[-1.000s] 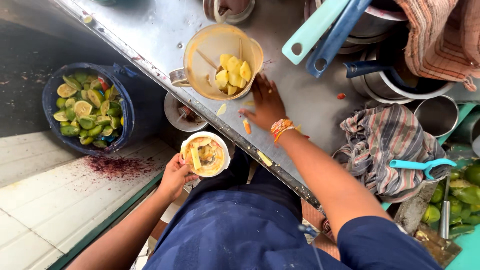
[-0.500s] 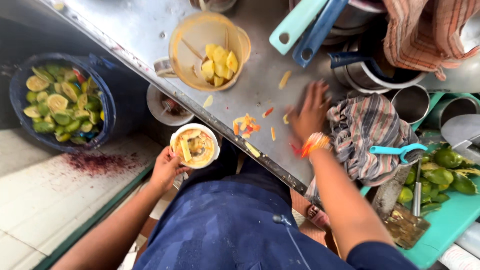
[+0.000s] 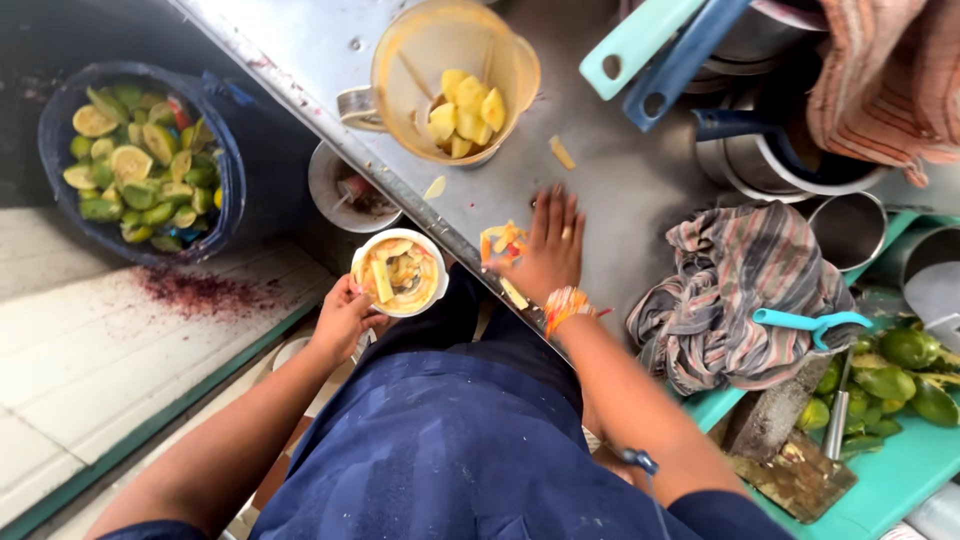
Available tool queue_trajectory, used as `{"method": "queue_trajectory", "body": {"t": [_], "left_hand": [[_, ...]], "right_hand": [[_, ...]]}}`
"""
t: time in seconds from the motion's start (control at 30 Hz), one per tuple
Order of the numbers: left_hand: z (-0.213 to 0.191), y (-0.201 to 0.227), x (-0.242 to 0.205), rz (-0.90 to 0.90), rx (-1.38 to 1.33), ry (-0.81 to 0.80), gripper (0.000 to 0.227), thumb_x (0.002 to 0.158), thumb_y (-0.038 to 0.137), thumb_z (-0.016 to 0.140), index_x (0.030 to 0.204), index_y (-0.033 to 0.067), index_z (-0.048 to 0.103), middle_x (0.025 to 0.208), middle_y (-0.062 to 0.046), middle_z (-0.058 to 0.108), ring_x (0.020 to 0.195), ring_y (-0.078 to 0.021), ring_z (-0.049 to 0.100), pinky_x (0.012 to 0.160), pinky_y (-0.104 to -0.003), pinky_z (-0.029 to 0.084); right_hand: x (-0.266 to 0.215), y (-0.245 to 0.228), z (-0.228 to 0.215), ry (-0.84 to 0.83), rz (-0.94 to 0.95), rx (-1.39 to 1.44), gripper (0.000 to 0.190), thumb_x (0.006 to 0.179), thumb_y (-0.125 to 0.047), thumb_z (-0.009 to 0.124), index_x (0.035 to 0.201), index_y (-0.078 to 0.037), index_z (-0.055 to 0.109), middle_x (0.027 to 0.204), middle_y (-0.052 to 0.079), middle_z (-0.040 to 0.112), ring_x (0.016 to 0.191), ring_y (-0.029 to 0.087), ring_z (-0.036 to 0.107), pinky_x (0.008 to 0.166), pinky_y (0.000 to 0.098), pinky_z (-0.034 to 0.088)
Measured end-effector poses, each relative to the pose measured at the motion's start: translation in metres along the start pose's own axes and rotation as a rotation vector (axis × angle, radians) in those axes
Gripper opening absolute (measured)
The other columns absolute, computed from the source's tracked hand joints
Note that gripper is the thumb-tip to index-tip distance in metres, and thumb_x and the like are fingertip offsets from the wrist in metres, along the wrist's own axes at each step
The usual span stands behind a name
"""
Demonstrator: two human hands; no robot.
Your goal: The person peels an apple using a peeler, slices the fruit with a knife into a blender jar, adds sugar with a spoon, and then places the jar on a blender base to process it.
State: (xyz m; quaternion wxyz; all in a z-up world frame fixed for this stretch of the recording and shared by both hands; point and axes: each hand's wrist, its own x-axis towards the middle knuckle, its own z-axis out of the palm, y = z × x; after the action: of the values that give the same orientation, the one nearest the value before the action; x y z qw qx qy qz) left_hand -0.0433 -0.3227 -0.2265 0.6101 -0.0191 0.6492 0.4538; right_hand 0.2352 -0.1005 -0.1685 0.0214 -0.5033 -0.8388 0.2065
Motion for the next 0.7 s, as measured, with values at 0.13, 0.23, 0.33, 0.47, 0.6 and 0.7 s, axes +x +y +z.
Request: {"method": "queue_trajectory", "body": {"t": [0.13, 0.23, 0.33, 0.47, 0.6, 0.7], "left_hand": [[0.002, -0.008, 0.000, -0.025, -0.050, -0.014, 0.017, 0.099, 0.003, 0.053, 0.114, 0.0115, 0.052, 0.113, -0.005, 0.068, 0.088, -0.0166, 0.072, 0.069, -0.029, 0.060], [0.003, -0.013, 0.002, -0.011, -0.061, -0.010, 0.014, 0.103, 0.007, 0.055, 0.116, 0.0109, 0.054, 0.109, -0.006, 0.069, 0.085, -0.0151, 0.070, 0.068, -0.029, 0.059], [-0.001, -0.026, 0.009, -0.001, -0.105, 0.011, 0.015, 0.100, 0.005, 0.054, 0.113, 0.0108, 0.053, 0.109, -0.005, 0.070, 0.086, -0.0150, 0.072, 0.068, -0.029, 0.060], [-0.006, -0.055, 0.031, 0.080, -0.177, -0.016, 0.018, 0.100, 0.005, 0.056, 0.117, 0.0116, 0.057, 0.108, -0.007, 0.070, 0.085, -0.0159, 0.069, 0.068, -0.029, 0.059], [0.005, -0.061, 0.052, 0.090, -0.311, 0.082, 0.012, 0.101, 0.012, 0.060, 0.113, 0.0143, 0.057, 0.109, -0.001, 0.070, 0.091, -0.0142, 0.070, 0.076, -0.034, 0.058], [0.007, -0.043, 0.074, 0.129, -0.357, 0.121, 0.012, 0.101, 0.017, 0.059, 0.113, 0.0160, 0.061, 0.107, 0.001, 0.071, 0.091, -0.0138, 0.070, 0.080, -0.037, 0.058]], "right_hand": [[0.055, 0.031, -0.001, 0.146, -0.123, -0.028, 0.125, 0.075, -0.069, 0.078, 0.159, 0.003, 0.020, 0.167, 0.027, 0.019, 0.155, 0.045, 0.020, 0.124, 0.0595, 0.018], [0.064, 0.041, 0.001, 0.076, -0.286, -0.104, 0.116, 0.085, -0.064, 0.076, 0.164, 0.002, 0.021, 0.169, 0.024, 0.022, 0.157, 0.043, 0.021, 0.126, 0.0581, 0.018], [0.040, 0.019, 0.011, -0.138, -0.403, -0.084, 0.117, 0.082, -0.065, 0.074, 0.161, 0.005, 0.022, 0.166, 0.026, 0.023, 0.153, 0.043, 0.023, 0.124, 0.0556, 0.019], [0.018, -0.020, 0.021, -0.169, -0.490, -0.013, 0.115, 0.077, -0.069, 0.071, 0.157, 0.001, 0.026, 0.165, 0.021, 0.026, 0.153, 0.038, 0.024, 0.124, 0.0515, 0.019], [0.056, -0.057, 0.043, -0.102, -0.514, 0.003, 0.111, 0.082, -0.069, 0.069, 0.158, 0.000, 0.026, 0.168, 0.020, 0.026, 0.156, 0.035, 0.026, 0.126, 0.0482, 0.020], [0.095, -0.093, 0.063, -0.101, -0.560, 0.113, 0.111, 0.085, -0.068, 0.070, 0.158, 0.003, 0.023, 0.165, 0.023, 0.027, 0.153, 0.037, 0.027, 0.125, 0.0491, 0.020]]}}
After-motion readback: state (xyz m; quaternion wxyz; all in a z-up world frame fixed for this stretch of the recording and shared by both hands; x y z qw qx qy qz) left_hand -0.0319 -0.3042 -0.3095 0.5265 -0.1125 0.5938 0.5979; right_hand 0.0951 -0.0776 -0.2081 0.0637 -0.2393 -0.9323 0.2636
